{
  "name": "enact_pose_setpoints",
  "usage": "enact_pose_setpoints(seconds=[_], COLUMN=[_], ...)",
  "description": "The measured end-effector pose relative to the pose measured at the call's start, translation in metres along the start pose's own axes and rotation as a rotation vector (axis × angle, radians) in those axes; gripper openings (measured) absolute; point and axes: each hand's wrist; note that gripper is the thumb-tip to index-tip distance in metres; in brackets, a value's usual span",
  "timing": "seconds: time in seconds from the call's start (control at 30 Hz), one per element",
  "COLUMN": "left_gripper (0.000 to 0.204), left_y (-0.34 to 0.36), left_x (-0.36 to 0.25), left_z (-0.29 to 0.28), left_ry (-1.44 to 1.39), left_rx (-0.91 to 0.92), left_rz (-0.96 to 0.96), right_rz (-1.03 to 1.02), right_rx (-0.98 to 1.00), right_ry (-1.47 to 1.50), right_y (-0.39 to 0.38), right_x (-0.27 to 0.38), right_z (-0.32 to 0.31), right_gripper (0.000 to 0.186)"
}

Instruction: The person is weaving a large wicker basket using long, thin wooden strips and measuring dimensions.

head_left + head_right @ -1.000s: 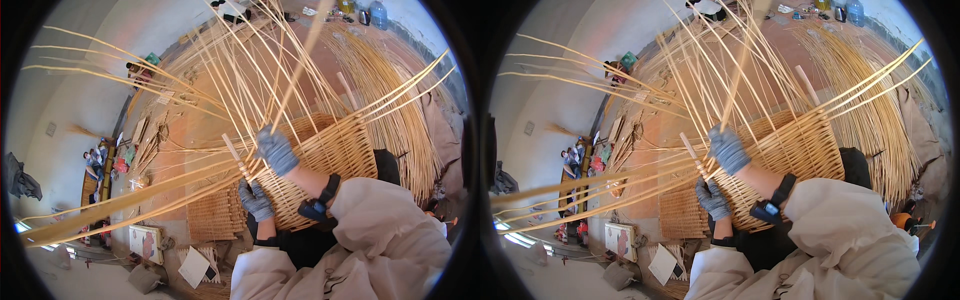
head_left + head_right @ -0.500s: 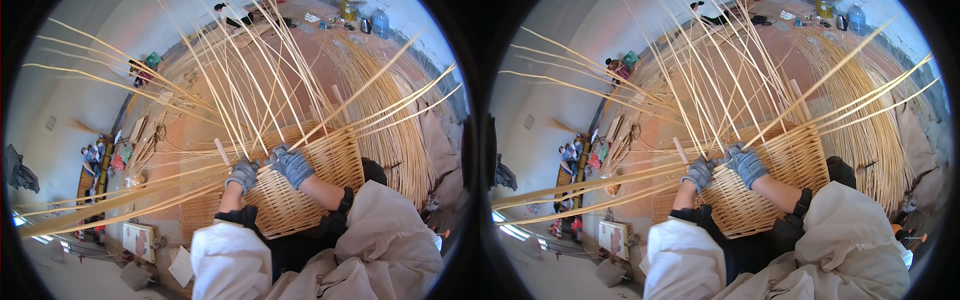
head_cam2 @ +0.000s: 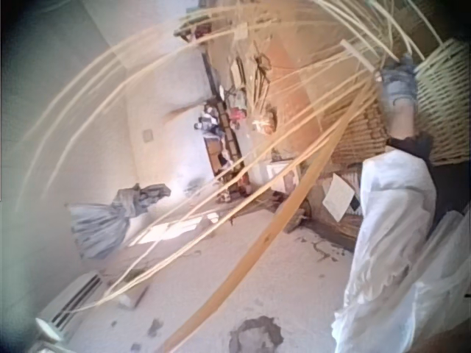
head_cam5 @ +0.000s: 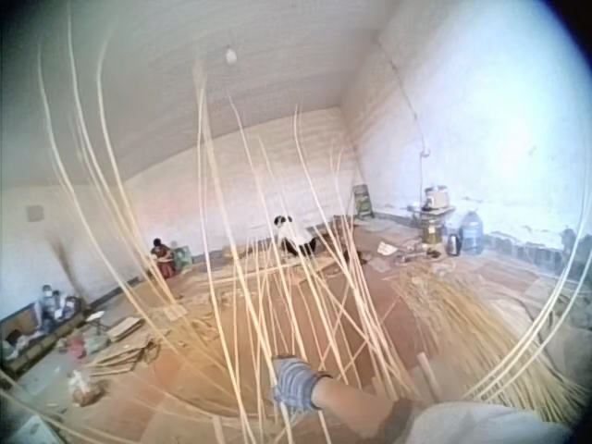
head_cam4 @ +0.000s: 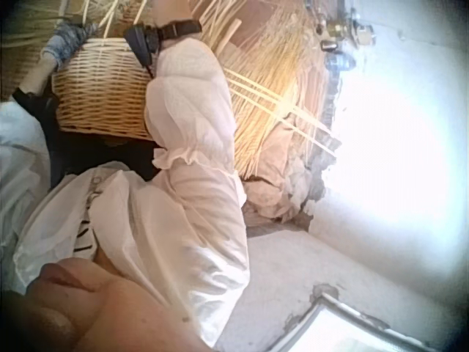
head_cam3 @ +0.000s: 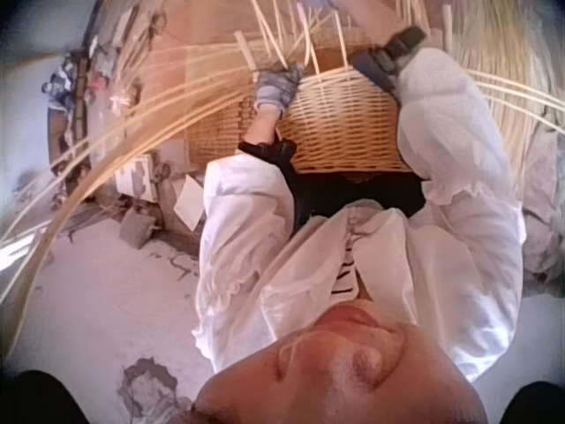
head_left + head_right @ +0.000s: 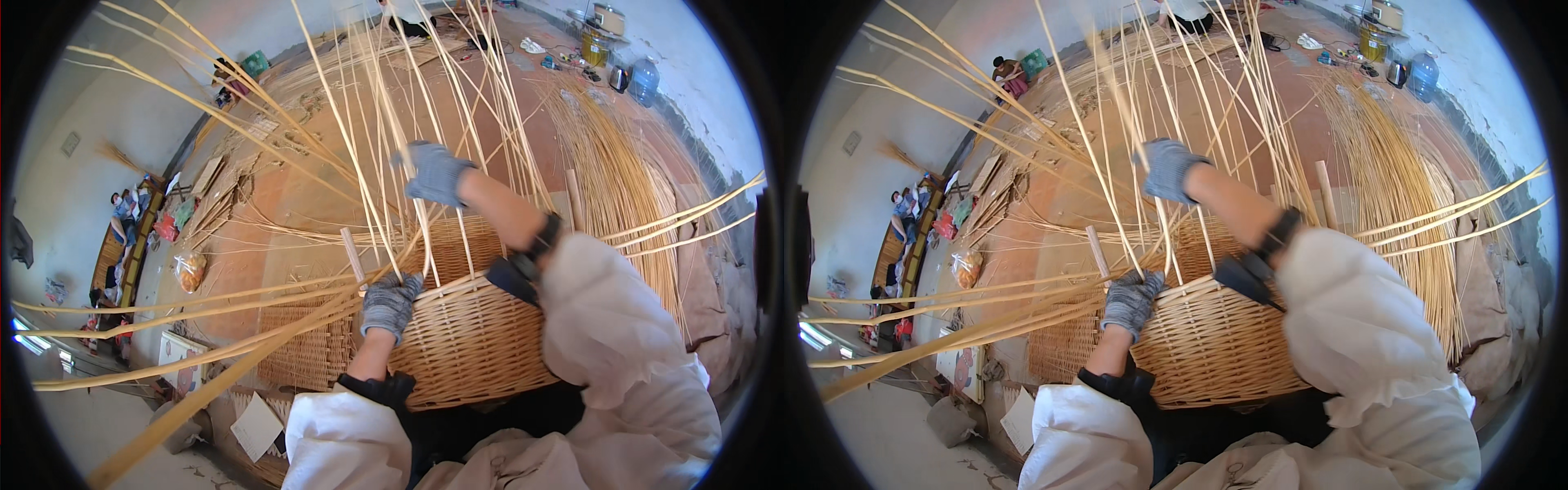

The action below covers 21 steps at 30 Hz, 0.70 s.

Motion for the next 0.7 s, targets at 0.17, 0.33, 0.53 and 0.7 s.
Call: enact_pose_setpoints(seconds=[0.17, 0.33, 0.53, 0.7], left_gripper=[0.047, 0.042, 0.036, 0.062], left_y=[0.015, 0.048, 0.023, 0.018], left_x=[0.007, 0.03, 0.021, -0.004], left_z=[0.001, 0.016, 0.003, 0.005], left_ry=[0.056, 0.239, 0.226, 0.345], left_rx=[0.063, 0.164, 0.132, -0.12], left_rz=[-0.068, -0.028, 0.228, 0.029], right_rz=[0.249, 0.612, 0.322, -0.037], right_rx=[-0.213, -0.287, -0.678, -0.6], right_ry=[-0.102, 1.011, 1.338, 1.962], right_y=[0.05, 0.017, -0.149, -0.153], right_x=[-0.02, -0.059, -0.006, -0.027], right_z=[0.092, 0.035, 0.031, 0.055], right_gripper=[0.048, 0.031, 0.016, 0.016])
Point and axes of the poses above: each hand's wrist, its own y-axis towards the middle knuckle, its own z-axis out of the palm, x = y × z, and after that the axes turned 7 degrees about -y, right-handed
